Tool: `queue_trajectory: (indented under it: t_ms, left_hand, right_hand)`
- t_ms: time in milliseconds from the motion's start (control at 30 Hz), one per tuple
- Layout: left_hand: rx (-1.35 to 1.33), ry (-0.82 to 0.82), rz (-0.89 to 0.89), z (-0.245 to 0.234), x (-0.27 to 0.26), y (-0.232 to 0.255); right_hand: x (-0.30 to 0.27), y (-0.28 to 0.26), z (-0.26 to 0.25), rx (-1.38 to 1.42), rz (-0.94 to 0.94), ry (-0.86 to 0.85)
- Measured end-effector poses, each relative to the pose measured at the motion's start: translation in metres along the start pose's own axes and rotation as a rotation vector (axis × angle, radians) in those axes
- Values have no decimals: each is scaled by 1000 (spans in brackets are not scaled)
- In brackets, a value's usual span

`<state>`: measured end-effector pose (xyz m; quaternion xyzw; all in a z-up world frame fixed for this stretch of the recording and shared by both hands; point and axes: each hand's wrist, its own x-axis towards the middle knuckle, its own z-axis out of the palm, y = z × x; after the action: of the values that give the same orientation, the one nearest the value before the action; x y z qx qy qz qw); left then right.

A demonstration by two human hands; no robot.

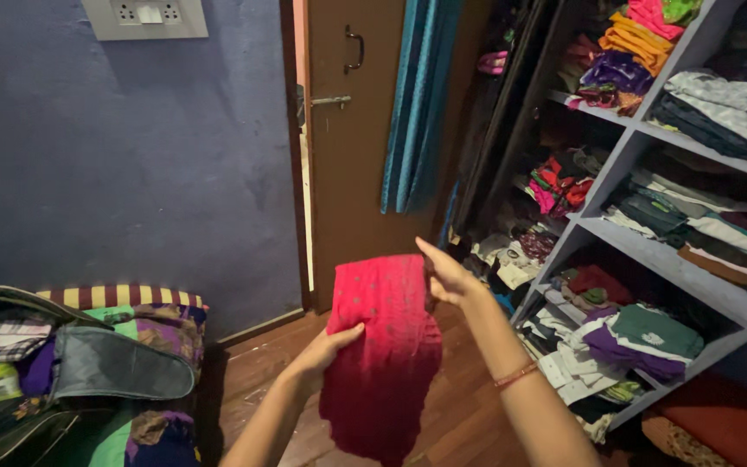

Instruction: The person folds a red garment, places it into a green backpack on a bed, and then organizes a white pouch, papers, and small containers into a beige handbag and the backpack.

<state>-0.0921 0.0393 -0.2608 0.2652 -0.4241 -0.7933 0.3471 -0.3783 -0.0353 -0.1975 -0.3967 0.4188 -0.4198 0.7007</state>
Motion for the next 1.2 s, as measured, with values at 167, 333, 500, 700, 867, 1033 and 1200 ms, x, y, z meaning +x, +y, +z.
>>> queue_trajectory:
  t_ms: [167, 333, 500, 700, 867, 1033, 1200]
  left_hand:
    - [-112, 95, 4, -9, 5, 8]
    - [-244, 130, 49, -7, 11, 3]
    - [-374, 45, 130, 31, 1, -19]
    - [-375, 8, 161, 64, -16, -121]
    - [-365, -23, 148, 45, -9, -198]
    - [-646, -98, 180, 55, -29, -195]
    - [-799, -211, 110, 81, -63, -140]
  right_hand:
    - [-35, 42, -16, -400, -32, 315]
    - [-71, 118, -24, -436, 183, 218]
    - [-63, 193, -7, -103, 238, 1]
    - [-55, 228, 13, 336, 55, -99]
    - [-62, 226, 14, 474, 24, -123]
    - [-62, 242, 23, 534, 16, -132]
    - [-53, 256, 29, 579, 23, -142]
